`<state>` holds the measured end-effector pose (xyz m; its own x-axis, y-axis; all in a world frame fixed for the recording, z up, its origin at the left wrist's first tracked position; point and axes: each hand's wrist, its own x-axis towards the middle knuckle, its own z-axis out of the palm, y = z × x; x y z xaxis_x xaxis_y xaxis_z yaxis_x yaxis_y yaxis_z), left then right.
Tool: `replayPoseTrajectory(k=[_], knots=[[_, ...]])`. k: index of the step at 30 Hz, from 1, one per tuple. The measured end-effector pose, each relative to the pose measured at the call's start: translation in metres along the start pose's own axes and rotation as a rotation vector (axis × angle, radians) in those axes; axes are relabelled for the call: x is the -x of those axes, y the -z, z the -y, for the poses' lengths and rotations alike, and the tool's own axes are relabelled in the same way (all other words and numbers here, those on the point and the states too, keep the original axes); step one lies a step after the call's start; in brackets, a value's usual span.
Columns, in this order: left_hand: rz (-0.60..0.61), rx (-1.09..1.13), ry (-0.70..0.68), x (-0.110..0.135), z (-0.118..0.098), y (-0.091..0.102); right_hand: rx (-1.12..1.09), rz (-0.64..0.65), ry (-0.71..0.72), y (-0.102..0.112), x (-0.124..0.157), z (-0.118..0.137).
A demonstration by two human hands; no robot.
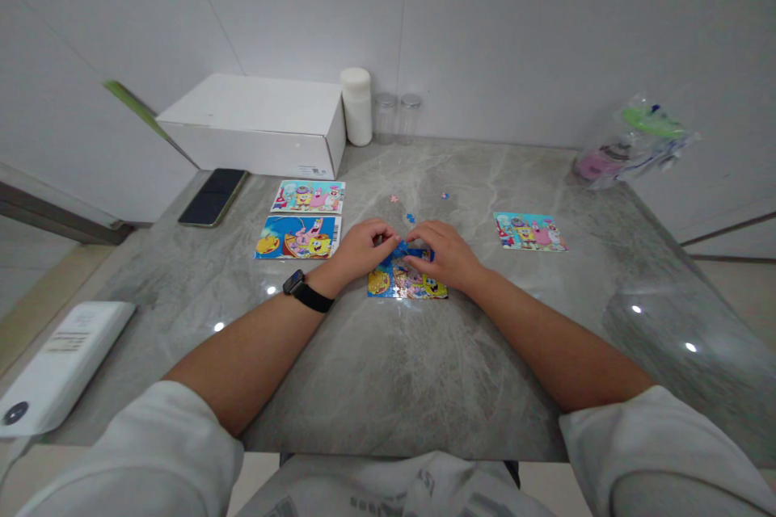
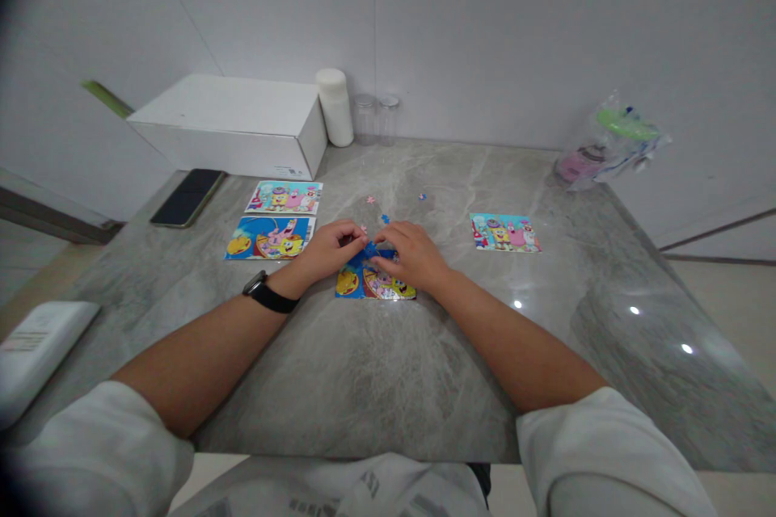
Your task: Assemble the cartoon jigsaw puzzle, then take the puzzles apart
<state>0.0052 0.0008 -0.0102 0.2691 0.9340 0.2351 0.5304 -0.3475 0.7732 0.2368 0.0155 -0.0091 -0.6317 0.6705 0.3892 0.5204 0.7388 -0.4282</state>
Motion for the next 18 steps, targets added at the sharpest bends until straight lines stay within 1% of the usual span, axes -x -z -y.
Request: replayPoseTrajectory(k=[6,10,14,18], knots=[[-0.009,0.009,0.003,0.002,-0.003,-0.003,0.018,-0.088,0.012,0.000,0.001,0.005],[-0.025,-0.008,0.011,0.002,-0.004,0.001,-0.007,-0.107,0.019,0.003,0.000,0.008],[0.006,0.011,0.051,0.001,-0.008,0.006,-0.030,-0.103,0.043,0.004,0.000,0.010],[0.068,0.039,0.110,0.001,-0.013,0.008,-0.057,-0.118,0.077,0.004,-0.001,0.010]])
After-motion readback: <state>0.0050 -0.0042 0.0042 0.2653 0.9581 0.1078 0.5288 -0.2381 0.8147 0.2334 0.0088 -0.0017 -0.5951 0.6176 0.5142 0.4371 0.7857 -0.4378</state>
